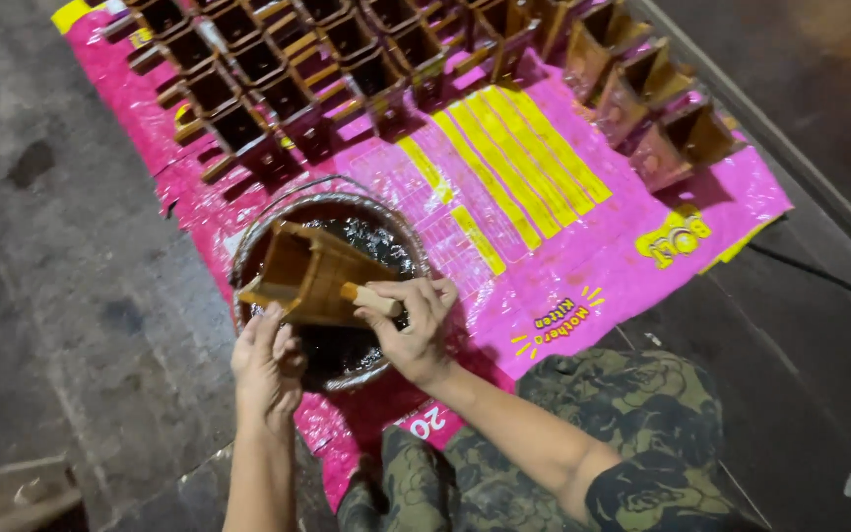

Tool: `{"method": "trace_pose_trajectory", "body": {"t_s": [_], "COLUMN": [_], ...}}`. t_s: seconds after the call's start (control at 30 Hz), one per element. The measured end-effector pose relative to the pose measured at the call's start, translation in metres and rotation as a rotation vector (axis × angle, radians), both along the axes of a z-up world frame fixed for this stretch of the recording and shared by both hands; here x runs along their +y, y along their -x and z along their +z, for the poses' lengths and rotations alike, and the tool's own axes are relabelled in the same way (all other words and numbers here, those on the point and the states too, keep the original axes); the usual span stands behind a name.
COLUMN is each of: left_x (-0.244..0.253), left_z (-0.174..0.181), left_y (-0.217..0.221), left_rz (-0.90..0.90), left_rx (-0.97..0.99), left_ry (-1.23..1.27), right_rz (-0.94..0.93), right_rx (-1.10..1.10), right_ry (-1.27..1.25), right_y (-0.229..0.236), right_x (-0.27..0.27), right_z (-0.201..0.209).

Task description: Dipping small wooden boxes into a bowl of stain and arranging them in rows on a plastic sheet to dry.

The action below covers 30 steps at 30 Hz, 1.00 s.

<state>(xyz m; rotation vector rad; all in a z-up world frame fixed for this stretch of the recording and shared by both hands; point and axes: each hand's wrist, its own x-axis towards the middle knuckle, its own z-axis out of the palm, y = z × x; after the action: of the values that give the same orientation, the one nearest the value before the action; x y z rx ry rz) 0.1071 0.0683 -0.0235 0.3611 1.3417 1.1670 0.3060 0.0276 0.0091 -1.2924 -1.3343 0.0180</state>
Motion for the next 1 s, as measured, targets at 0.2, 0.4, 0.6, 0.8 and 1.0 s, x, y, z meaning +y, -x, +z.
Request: {"method": "trace_pose_trajectory", "body": {"t_s": [0.2, 0.4, 0.6, 0.8, 1.0], "left_x": [-0.002, -0.002, 0.001, -0.008, -0.007], "left_z": [0.033, 0.026, -0.001, 0.009, -0.009], "left_y": [-0.021, -0.039, -0.045, -0.056, -0.057], "left_rz": [0.126, 0.143, 0.090, -0.015, -0.065], "left_rx": [0.038, 0.229, 0.360, 0.447, 0.532], "left_ry": [-0.161, -0.218, -0.230, -0.312, -0.357], "right_rz": [0.019, 0.009, -0.138, -0.155, -0.127], "right_rx": [-0.183, -0.182, -0.178, -0.208, -0.236], "right_ry": [0.027, 0.053, 0.057, 0.060, 0.074], "right_y": [-0.007, -0.027, -0.060, -0.067, -0.065], "right_x": [-0.005, 0.002, 0.015, 0.021, 0.026], "right_z": [-0.014, -0.019, -0.025, -0.032, -0.043]}}
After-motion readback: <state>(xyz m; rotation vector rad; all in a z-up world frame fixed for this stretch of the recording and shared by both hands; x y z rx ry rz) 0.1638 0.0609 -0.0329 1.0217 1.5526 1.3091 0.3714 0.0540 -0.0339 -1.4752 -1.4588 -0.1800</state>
